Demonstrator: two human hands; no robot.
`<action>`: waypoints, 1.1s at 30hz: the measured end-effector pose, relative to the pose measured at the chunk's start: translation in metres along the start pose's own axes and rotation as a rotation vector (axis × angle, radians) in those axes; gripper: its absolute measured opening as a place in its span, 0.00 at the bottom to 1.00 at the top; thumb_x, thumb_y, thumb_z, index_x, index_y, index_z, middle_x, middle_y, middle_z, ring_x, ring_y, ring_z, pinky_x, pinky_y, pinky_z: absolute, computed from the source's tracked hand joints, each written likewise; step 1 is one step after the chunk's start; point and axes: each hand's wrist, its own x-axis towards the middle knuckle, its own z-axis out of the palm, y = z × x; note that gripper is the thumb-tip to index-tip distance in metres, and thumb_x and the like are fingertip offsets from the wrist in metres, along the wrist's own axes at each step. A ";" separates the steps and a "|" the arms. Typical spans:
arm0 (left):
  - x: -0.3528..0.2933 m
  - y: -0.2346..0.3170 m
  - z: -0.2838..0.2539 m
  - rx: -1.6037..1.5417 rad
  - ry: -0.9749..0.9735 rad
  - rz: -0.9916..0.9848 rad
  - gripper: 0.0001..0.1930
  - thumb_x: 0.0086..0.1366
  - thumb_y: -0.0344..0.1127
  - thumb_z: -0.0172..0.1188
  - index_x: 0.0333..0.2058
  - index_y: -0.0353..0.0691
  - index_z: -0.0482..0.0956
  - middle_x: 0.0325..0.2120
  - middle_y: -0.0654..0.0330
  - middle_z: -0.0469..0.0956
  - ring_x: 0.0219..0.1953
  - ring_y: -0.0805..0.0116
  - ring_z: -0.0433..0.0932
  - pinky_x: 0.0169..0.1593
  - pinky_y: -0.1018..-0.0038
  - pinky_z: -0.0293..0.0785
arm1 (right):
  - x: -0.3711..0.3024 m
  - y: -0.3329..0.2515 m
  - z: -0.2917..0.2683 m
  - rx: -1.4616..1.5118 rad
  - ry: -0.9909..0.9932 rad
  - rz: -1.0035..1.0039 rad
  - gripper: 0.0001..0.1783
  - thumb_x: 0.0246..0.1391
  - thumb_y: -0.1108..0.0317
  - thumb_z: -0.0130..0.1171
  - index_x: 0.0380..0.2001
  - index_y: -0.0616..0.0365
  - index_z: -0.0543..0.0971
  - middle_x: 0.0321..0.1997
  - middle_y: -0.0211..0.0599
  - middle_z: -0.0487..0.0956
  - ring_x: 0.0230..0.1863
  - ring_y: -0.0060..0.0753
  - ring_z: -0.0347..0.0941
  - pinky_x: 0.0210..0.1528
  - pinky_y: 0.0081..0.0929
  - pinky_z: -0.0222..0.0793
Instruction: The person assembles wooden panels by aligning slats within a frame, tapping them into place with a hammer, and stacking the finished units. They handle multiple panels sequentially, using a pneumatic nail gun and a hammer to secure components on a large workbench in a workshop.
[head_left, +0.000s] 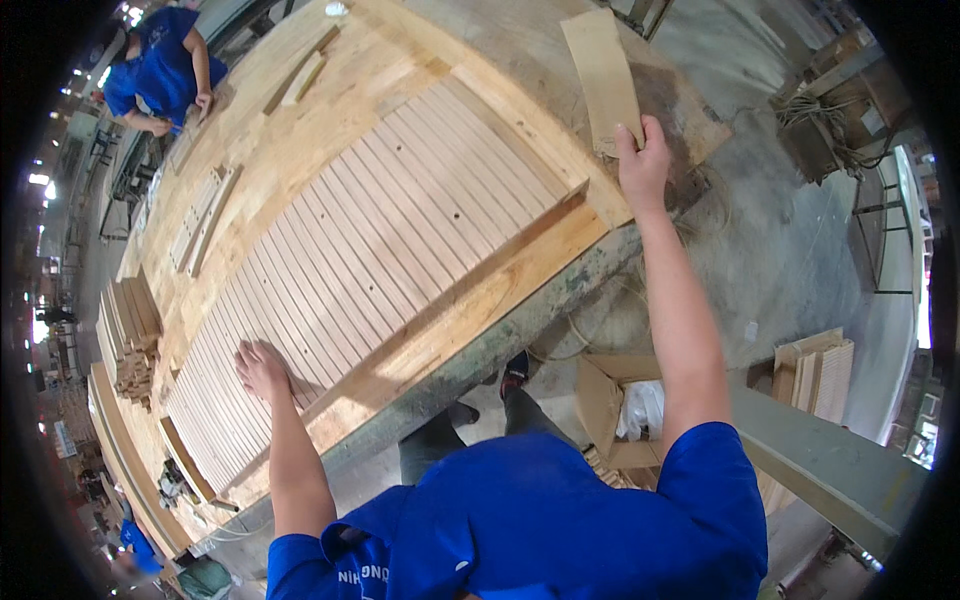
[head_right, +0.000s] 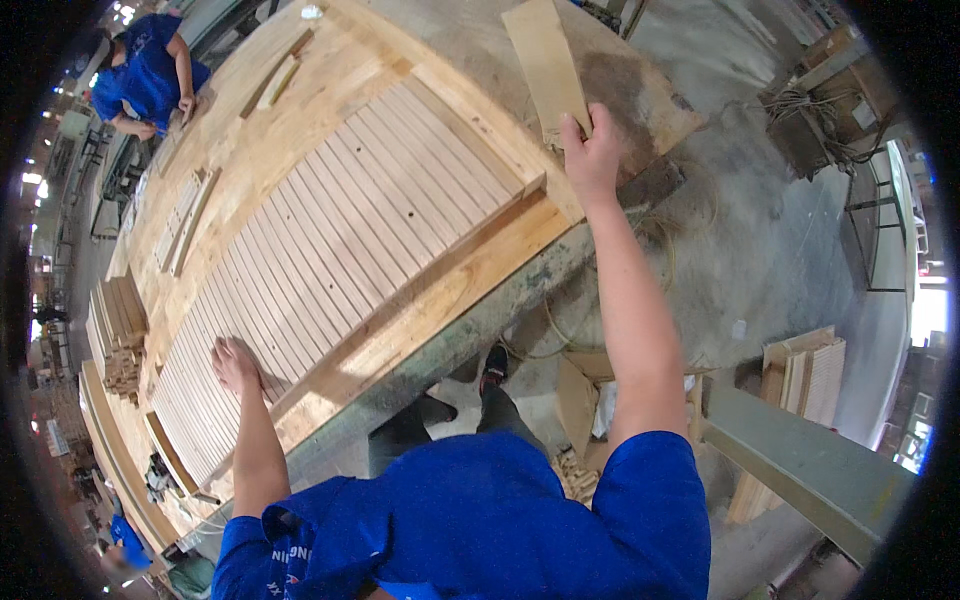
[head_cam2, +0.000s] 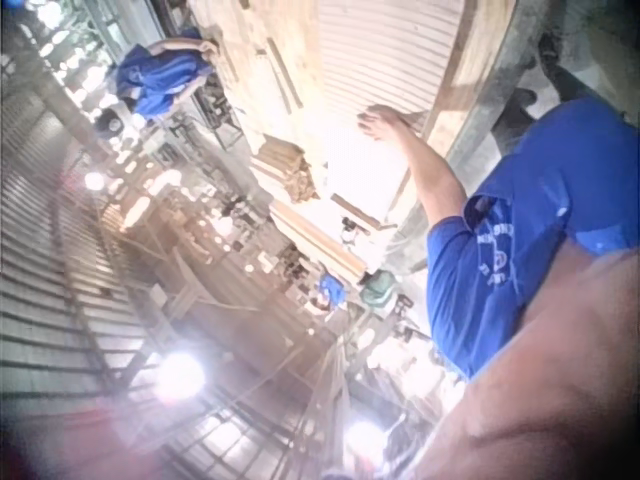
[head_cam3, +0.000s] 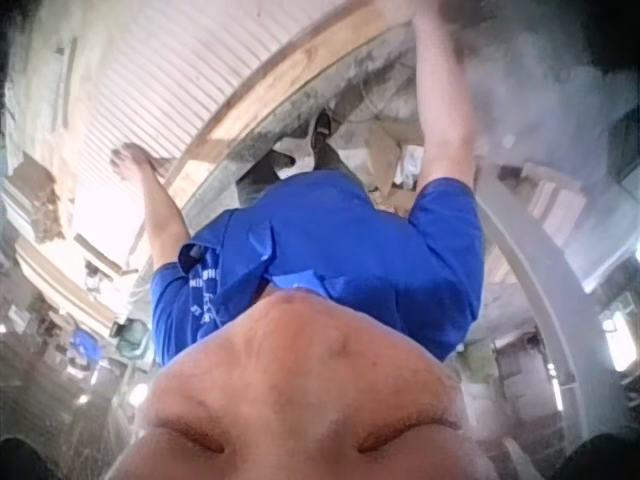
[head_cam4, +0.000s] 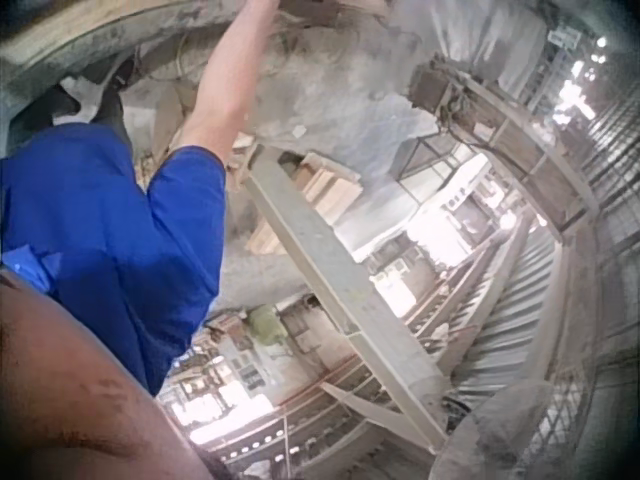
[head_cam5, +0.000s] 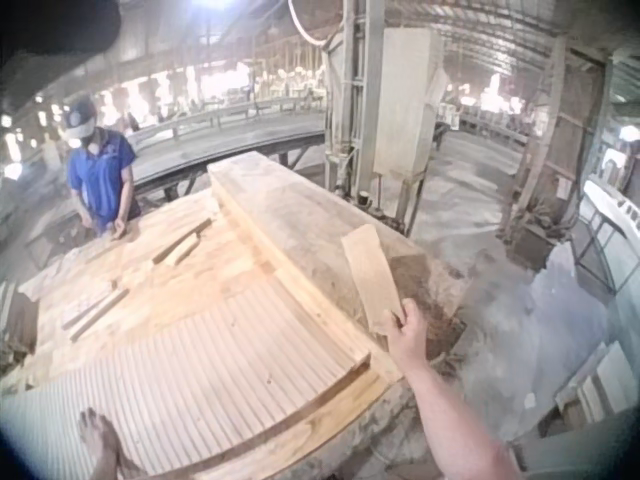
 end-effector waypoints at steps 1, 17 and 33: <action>0.001 0.001 0.000 0.003 0.000 0.006 0.28 0.64 0.58 0.33 0.59 0.56 0.59 0.63 0.64 0.51 0.65 0.65 0.46 0.63 0.56 0.40 | 0.005 0.007 0.001 0.009 0.028 0.019 0.11 0.53 0.66 0.54 0.34 0.64 0.70 0.28 0.39 0.73 0.29 0.28 0.68 0.34 0.26 0.65; -0.176 0.058 0.003 -1.775 -0.668 -0.883 0.20 0.64 0.56 0.44 0.34 0.42 0.66 0.23 0.61 0.64 0.23 0.66 0.63 0.32 0.70 0.68 | 0.013 0.044 0.002 0.169 0.142 0.114 0.15 0.55 0.64 0.52 0.39 0.64 0.68 0.33 0.46 0.74 0.34 0.39 0.71 0.37 0.32 0.66; -0.128 0.047 0.013 -1.818 -0.455 -0.728 0.30 0.66 0.61 0.31 0.59 0.50 0.56 0.56 0.58 0.61 0.54 0.54 0.65 0.53 0.58 0.69 | 0.010 0.017 -0.004 0.076 0.011 0.022 0.15 0.50 0.68 0.54 0.40 0.64 0.68 0.35 0.48 0.75 0.35 0.36 0.74 0.35 0.29 0.68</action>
